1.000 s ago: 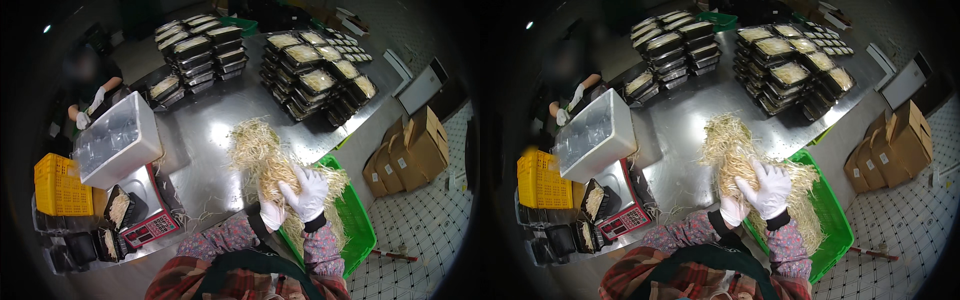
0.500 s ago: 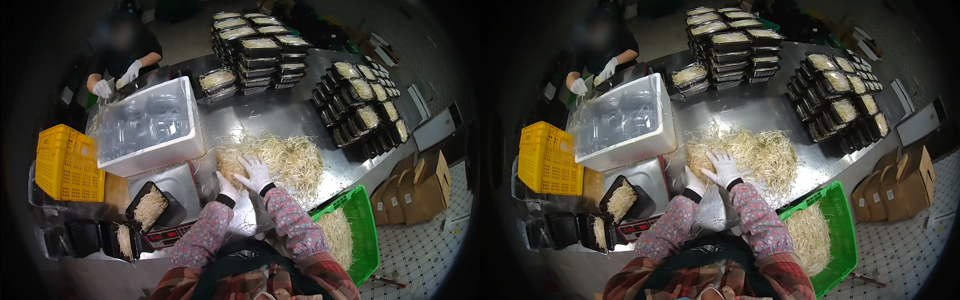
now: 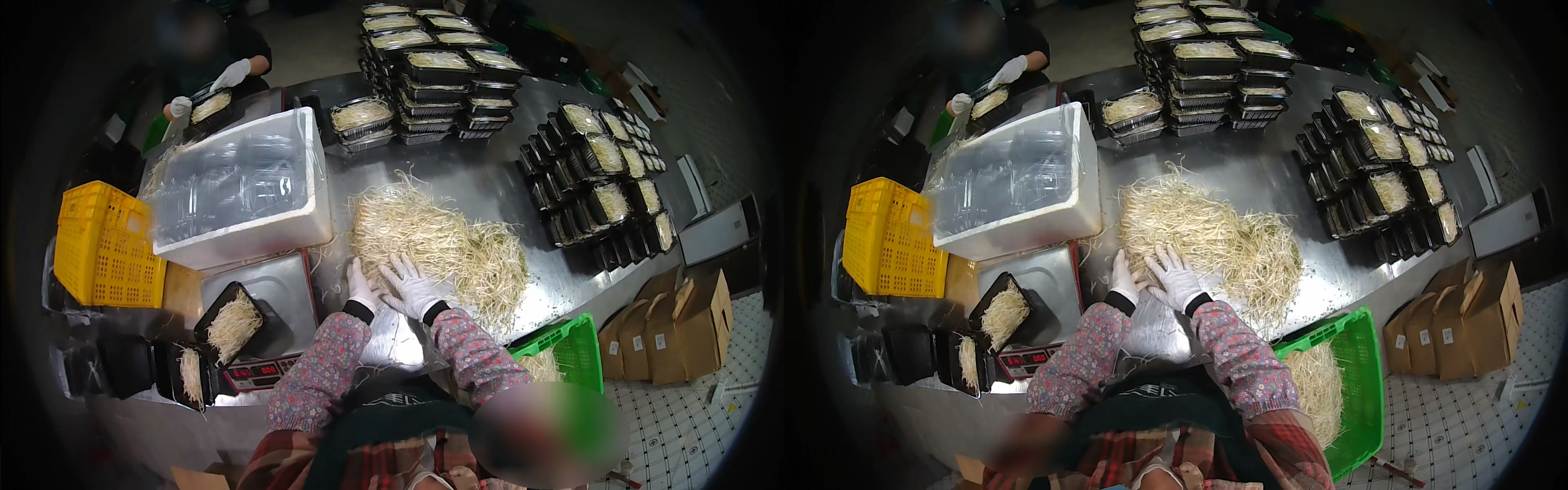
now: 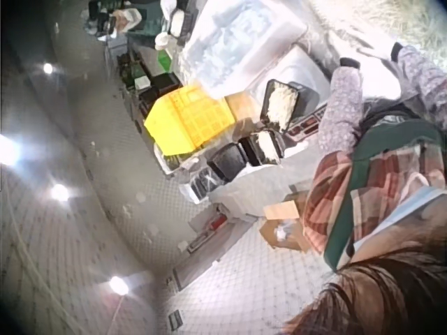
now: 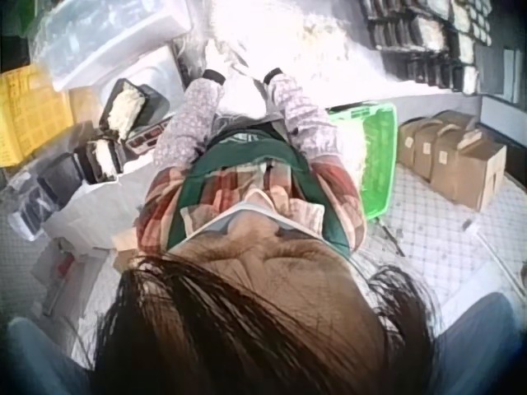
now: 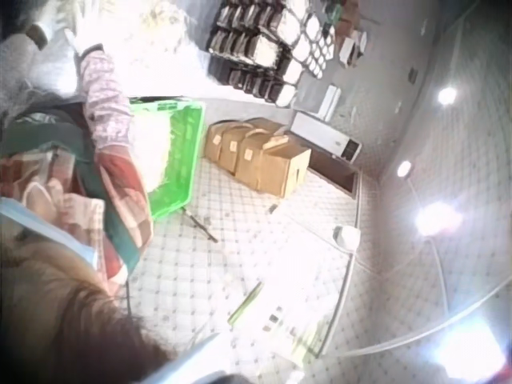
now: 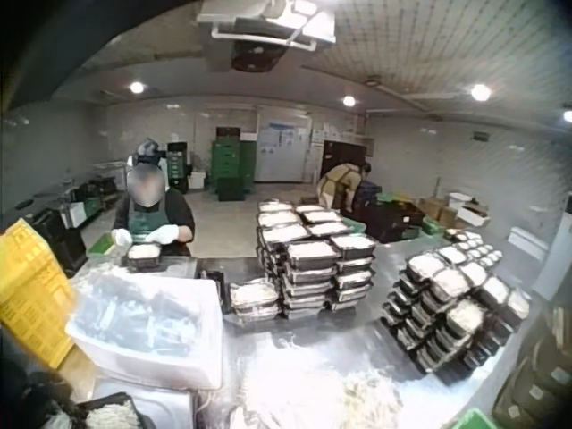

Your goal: The person portions shredded food from a green basket into black trays on a digital scale, then stacks the filled trays on the table. The person repeatedly scoops, weighs, and stacks the trays in a continuous workflow.

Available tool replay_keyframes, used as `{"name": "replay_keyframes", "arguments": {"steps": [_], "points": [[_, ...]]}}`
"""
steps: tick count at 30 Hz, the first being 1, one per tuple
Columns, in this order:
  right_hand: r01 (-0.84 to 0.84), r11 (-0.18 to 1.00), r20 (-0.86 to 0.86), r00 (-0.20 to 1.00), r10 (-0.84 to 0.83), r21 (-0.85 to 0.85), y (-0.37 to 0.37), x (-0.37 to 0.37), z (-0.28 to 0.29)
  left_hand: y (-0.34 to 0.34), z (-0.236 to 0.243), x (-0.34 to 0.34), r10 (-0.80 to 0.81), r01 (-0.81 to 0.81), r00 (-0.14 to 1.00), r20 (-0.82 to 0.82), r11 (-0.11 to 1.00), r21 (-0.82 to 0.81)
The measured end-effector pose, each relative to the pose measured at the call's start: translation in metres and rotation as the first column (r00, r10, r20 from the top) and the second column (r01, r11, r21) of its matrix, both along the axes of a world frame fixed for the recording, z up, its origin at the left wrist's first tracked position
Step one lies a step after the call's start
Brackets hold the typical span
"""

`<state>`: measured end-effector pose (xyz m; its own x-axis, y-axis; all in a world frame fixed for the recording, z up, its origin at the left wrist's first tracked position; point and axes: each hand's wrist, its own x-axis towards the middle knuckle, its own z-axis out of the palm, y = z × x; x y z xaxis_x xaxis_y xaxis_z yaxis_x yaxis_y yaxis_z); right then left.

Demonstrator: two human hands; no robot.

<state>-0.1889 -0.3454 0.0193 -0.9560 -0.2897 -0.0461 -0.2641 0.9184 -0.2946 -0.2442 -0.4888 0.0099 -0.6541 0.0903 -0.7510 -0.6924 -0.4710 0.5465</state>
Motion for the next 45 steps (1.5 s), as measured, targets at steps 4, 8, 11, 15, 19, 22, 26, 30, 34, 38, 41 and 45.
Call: {"name": "replay_keyframes", "arguments": {"steps": [4, 8, 11, 15, 19, 22, 26, 30, 34, 38, 41, 45], "points": [[-0.018, 0.953, 0.206, 0.975, 0.084, -0.301, 0.037, -0.007, 0.044, -0.027, -0.054, 0.01, -0.203, -0.21, 0.799, -0.566, 0.787, -0.58], [0.24, 0.948, -0.01, 0.969, -0.248, -0.209, 0.095, -0.05, 0.051, -0.017, 0.011, -0.024, -0.806, -0.332, 0.409, -0.428, 0.305, -0.893], [0.191, 0.981, -0.036, 0.981, -0.191, 0.013, 0.089, -0.055, 0.022, -0.004, 0.019, -0.024, -0.944, -0.315, 0.309, -0.117, 0.015, -0.949], [-0.052, 0.99, 0.154, 0.988, 0.032, 0.132, 0.071, 0.035, 0.007, -0.027, -0.022, 0.056, -0.979, -0.203, 0.192, 0.071, -0.111, -0.973], [-0.223, 0.962, 0.222, 0.941, 0.254, -0.156, 0.103, 0.08, 0.002, -0.056, -0.004, 0.105, -0.995, 0.061, 0.057, 0.078, -0.074, -0.995], [-0.187, 0.921, 0.258, 0.924, 0.283, -0.342, 0.126, 0.046, 0.012, -0.058, 0.033, 0.068, -0.979, 0.233, 0.202, -0.011, 0.059, -0.971], [0.188, 0.934, 0.066, 0.982, -0.176, -0.303, 0.099, -0.028, 0.051, -0.028, 0.028, -0.005, -0.929, -0.154, 0.266, -0.258, 0.223, -0.963], [0.013, 0.998, 0.103, 0.995, -0.018, 0.056, 0.071, -0.013, 0.022, -0.022, -0.002, 0.022, -0.984, -0.063, 0.122, 0.128, -0.136, -0.989], [-0.192, 0.978, 0.295, 0.942, 0.162, 0.076, 0.08, 0.078, 0.012, -0.058, -0.005, 0.107, -0.999, 0.028, 0.037, 0.014, -0.013, -1.0], [-0.169, 0.967, 0.22, 0.967, 0.126, 0.189, 0.087, 0.097, 0.017, -0.058, 0.001, 0.129, -0.987, -0.045, 0.062, 0.147, -0.15, -0.988], [-0.182, 0.943, 0.159, 0.977, 0.142, 0.279, 0.083, 0.055, 0.018, -0.038, 0.004, 0.092, -0.975, -0.054, 0.126, 0.183, -0.191, -0.98], [-0.233, 0.92, 0.196, 0.964, 0.177, 0.315, 0.085, 0.001, 0.005, -0.025, -0.016, 0.045, -0.974, 0.021, 0.19, 0.122, -0.12, -0.992]]}}
